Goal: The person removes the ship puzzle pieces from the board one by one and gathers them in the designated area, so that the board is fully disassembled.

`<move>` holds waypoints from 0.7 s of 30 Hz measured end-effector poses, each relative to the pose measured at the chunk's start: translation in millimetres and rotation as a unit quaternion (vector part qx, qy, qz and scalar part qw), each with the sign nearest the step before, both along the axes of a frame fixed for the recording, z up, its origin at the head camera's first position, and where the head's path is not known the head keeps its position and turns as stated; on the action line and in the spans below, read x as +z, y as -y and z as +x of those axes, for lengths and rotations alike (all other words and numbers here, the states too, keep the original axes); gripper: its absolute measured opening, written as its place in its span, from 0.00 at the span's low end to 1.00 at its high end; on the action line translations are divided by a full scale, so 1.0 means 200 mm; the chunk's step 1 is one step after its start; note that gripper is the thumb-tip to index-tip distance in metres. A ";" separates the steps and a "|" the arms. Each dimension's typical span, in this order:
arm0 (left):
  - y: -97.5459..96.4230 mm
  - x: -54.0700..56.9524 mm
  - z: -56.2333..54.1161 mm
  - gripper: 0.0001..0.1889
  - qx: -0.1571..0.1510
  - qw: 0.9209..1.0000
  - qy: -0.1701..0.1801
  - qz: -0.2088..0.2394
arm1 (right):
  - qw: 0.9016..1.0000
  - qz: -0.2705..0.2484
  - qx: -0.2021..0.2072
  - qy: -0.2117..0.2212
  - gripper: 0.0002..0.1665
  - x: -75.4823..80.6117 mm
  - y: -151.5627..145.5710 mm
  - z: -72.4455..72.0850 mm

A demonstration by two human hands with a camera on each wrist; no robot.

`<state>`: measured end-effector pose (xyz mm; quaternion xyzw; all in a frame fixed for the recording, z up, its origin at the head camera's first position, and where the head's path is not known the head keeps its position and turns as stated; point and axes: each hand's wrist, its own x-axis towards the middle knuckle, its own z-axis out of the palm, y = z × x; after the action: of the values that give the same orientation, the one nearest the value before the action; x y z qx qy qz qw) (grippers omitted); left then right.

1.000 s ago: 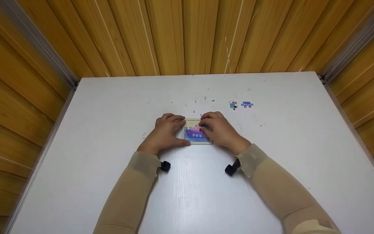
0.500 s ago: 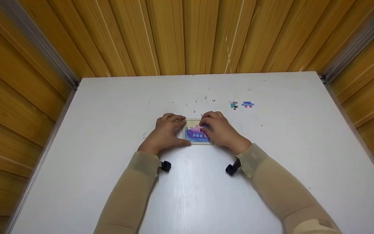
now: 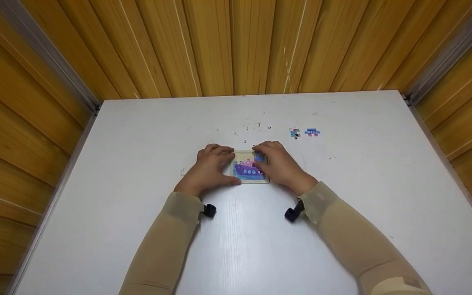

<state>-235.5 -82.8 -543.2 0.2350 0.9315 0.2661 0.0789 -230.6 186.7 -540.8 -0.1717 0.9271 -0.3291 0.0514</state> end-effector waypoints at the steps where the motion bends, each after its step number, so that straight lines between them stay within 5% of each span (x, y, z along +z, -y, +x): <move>1: 0.00 0.00 0.00 0.49 -0.001 1.000 0.000 -0.002 | 1.000 -0.003 0.000 -0.001 0.28 0.00 0.00 0.00; 21: 0.00 -0.01 -0.01 0.50 -0.010 1.000 -0.007 -0.006 | 1.000 -0.005 -0.007 -0.002 0.25 0.00 0.00 0.00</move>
<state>-237.0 -83.8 -545.2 0.2459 0.9312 0.2577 0.0769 -230.2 186.6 -540.2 -0.1664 0.9266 -0.3339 0.0462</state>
